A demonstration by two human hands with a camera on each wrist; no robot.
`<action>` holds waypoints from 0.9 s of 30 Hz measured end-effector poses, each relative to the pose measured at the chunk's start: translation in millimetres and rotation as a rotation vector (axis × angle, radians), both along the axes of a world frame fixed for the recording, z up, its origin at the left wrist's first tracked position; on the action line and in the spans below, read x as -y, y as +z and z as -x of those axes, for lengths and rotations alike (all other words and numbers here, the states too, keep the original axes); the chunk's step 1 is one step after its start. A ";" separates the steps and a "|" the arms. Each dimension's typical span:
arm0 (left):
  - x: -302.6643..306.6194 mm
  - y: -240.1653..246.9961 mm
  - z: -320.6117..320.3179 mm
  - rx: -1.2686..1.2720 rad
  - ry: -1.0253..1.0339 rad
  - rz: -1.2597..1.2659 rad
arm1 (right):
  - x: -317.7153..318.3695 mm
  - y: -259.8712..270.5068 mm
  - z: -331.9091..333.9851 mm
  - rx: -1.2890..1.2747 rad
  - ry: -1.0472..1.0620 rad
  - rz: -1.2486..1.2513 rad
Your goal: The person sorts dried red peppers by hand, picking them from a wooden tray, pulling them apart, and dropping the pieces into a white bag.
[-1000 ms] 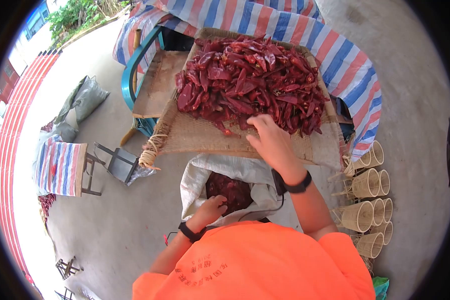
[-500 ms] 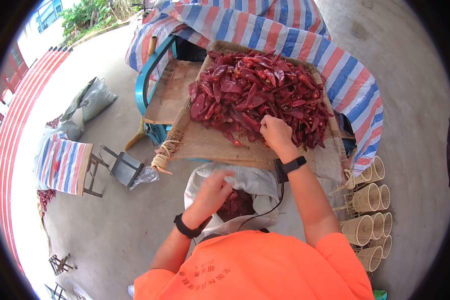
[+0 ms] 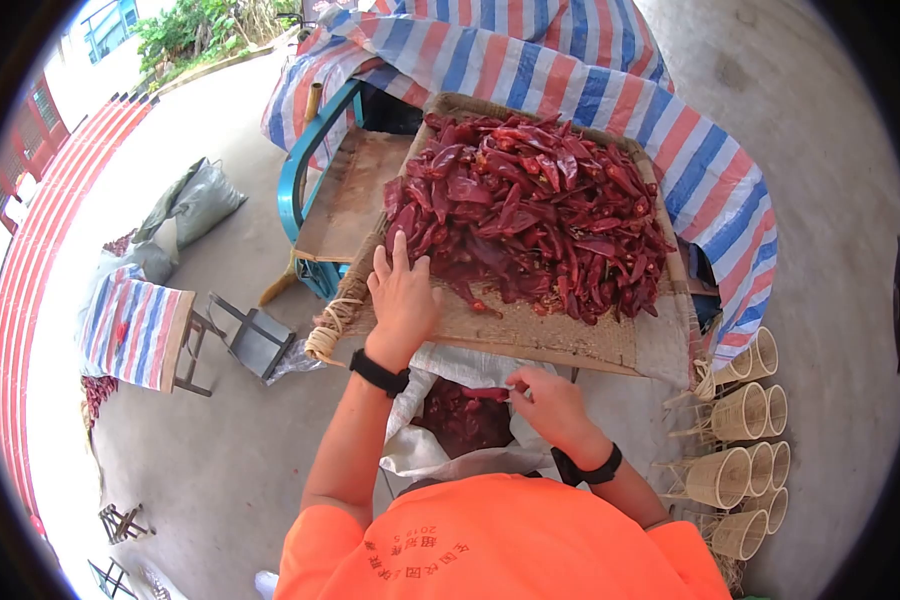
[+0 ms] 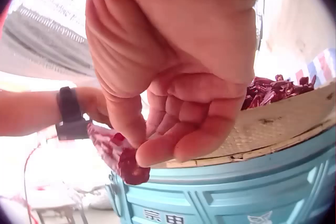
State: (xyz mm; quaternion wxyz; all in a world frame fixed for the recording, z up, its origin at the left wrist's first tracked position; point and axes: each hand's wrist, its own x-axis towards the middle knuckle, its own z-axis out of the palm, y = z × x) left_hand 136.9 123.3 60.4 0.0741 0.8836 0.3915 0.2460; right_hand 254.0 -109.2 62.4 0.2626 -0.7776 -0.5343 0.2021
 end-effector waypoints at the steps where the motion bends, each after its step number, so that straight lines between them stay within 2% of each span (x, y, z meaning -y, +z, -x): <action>1: -3.1 -1.4 -2.1 -0.032 0.011 -0.010 | 1.7 -8.0 0.7 0.001 0.021 -0.008; 4: -12.9 -5.5 -6.3 -0.137 0.012 0.063 | 7.4 -25.6 -1.6 -0.085 0.157 0.046; 7: -13.4 -4.5 -5.0 -0.087 0.007 0.119 | 12.8 -29.7 1.9 -0.134 0.230 0.078; 10: -2.8 -5.6 1.3 0.098 0.012 0.081 | 13.7 -21.5 2.3 -0.164 0.202 0.077; 13: 9.9 -4.8 12.7 0.354 -0.105 0.041 | 11.8 -16.9 -4.5 -0.217 0.181 0.046; 16: 34.1 14.6 24.9 0.684 -0.157 0.463 | 1.0 -0.4 -6.9 -0.247 0.124 0.030; 17: 41.1 17.1 28.3 0.807 -0.196 0.674 | -3.8 5.1 -6.4 -0.255 0.094 0.032; 19: 56.3 20.6 33.5 1.041 -0.272 1.108 | -14.8 2.6 -5.5 -0.512 0.012 -0.176; 23: 84.8 5.2 40.7 1.221 -0.370 1.560 | -33.8 23.3 5.9 -0.973 -0.102 -0.435; 27: 102.2 -4.3 43.9 1.138 -0.417 1.880 | -34.6 23.5 -1.3 -1.045 0.102 -0.354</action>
